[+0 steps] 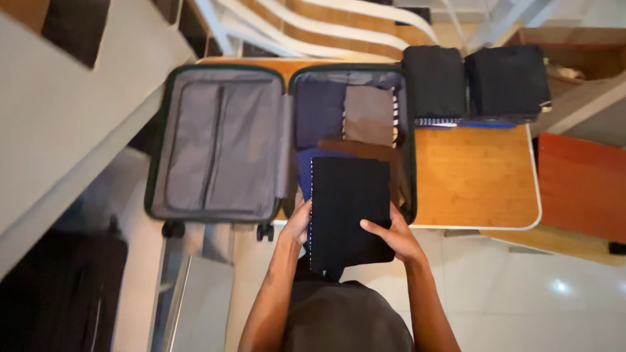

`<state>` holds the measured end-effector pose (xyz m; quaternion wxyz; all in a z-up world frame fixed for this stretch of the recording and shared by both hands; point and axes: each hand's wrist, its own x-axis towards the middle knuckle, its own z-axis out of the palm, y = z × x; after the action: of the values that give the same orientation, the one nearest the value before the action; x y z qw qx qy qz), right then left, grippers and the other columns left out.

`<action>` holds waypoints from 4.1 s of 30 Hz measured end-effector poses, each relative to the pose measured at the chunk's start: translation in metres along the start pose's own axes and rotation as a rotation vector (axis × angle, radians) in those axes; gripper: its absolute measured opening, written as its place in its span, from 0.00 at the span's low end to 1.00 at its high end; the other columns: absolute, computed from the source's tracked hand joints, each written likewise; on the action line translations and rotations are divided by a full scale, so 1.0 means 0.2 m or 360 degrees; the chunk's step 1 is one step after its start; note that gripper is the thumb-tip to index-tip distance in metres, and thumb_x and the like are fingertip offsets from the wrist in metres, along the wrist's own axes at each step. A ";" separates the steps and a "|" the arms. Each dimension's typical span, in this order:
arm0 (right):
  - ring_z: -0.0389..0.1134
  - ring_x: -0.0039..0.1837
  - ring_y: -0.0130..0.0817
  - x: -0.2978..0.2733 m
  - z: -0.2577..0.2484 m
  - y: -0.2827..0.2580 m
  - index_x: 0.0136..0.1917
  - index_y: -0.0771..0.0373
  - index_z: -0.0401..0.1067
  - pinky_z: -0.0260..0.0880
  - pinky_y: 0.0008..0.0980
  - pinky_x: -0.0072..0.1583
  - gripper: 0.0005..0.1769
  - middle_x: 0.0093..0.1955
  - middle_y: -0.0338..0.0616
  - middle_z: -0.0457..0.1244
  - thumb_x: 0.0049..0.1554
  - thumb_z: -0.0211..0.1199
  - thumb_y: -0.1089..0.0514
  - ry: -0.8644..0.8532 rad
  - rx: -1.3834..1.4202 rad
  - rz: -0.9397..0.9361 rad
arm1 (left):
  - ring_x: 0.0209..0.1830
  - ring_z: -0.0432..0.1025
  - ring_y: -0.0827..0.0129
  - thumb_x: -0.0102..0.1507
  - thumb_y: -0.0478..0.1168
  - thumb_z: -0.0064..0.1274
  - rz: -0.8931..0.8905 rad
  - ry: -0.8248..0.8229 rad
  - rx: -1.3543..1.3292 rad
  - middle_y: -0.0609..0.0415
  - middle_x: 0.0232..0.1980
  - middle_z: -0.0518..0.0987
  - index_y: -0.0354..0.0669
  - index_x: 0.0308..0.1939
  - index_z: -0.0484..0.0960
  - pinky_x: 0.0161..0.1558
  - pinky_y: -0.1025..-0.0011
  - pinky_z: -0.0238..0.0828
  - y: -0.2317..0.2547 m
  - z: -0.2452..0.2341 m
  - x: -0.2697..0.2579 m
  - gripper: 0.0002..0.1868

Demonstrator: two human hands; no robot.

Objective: The person packs a suitcase by placing folded clothes into the main compartment and then closing the interior divider.

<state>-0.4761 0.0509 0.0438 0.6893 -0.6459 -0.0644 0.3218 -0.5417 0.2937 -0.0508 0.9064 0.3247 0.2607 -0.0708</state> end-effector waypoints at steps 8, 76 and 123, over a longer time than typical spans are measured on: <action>0.63 0.71 0.36 0.14 -0.02 -0.09 0.79 0.63 0.55 0.63 0.36 0.70 0.47 0.71 0.47 0.62 0.50 0.71 0.65 0.0398 0.0119 -0.0094 | 0.51 0.79 0.63 0.68 0.43 0.50 -0.0161 -0.0057 0.0274 0.45 0.57 0.80 0.41 0.69 0.71 0.49 0.64 0.81 0.12 0.03 0.41 0.25; 0.62 0.66 0.67 1.48 -0.49 -0.16 0.81 0.68 0.45 0.67 0.54 0.64 0.48 0.70 0.69 0.56 0.56 0.67 0.61 0.0865 -0.1580 -0.0237 | 0.60 0.66 0.31 0.66 0.48 0.59 0.0739 0.0654 0.2324 0.25 0.64 0.66 0.34 0.77 0.50 0.60 0.47 0.67 0.37 0.54 1.61 0.45; 0.72 0.55 0.45 0.82 -0.31 0.00 0.62 0.68 0.73 0.73 0.40 0.57 0.23 0.56 0.56 0.69 0.60 0.66 0.51 0.1043 -0.1009 -0.0217 | 0.64 0.63 0.38 0.63 0.49 0.60 0.0696 0.0727 0.2403 0.30 0.64 0.68 0.26 0.69 0.65 0.62 0.49 0.64 0.43 0.45 0.43 0.39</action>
<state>-0.3165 0.0840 -0.0184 0.4613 -0.8868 0.0192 0.0189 -0.4039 0.3076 0.0098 0.3616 0.8975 0.2517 0.0190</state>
